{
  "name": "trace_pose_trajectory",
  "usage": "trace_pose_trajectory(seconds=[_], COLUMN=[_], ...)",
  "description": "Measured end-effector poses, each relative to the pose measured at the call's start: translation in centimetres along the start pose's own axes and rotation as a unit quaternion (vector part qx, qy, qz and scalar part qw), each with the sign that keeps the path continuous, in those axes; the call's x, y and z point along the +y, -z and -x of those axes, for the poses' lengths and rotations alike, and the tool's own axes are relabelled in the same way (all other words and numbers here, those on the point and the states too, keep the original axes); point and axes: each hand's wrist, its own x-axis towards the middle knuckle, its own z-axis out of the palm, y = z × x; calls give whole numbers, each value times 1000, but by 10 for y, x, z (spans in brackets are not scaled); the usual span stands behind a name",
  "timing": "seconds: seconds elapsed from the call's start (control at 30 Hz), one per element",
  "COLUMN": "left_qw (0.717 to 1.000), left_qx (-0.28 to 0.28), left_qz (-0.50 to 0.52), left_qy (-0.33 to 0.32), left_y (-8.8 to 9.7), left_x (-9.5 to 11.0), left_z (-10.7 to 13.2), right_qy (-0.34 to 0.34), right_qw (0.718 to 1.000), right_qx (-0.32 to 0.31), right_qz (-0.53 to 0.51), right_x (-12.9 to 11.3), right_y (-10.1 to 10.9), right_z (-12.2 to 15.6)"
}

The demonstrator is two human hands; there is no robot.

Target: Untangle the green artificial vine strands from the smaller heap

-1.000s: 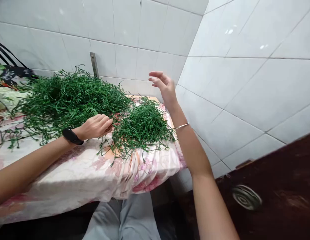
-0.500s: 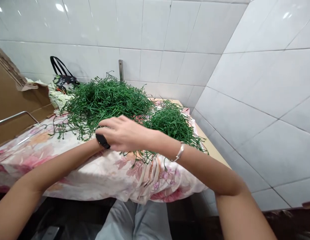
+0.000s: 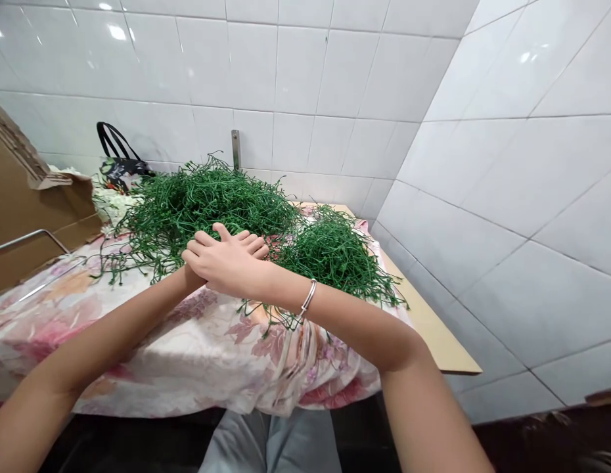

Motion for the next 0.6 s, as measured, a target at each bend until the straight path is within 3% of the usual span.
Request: trace_pose_trajectory(seconds=[0.07, 0.1, 0.3, 0.47, 0.6], left_qw=[997, 997, 988, 969, 949], left_qx=[34, 37, -56, -106, -93], left_qz=[13, 21, 83, 171, 213], left_qy=[63, 64, -114, -140, -214], left_y=[1, 2, -6, -14, -16], left_x=[-11, -19, -61, -72, -79], left_z=[8, 12, 22, 20, 19], right_qy=[11, 25, 93, 102, 100], right_qw=[1000, 999, 996, 995, 994], right_qx=[-7, -15, 5, 18, 38], right_qz=[10, 12, -2, 2, -21], right_x=[0, -1, 10, 18, 15], right_y=[11, 16, 31, 27, 27], right_z=[13, 19, 46, 57, 58])
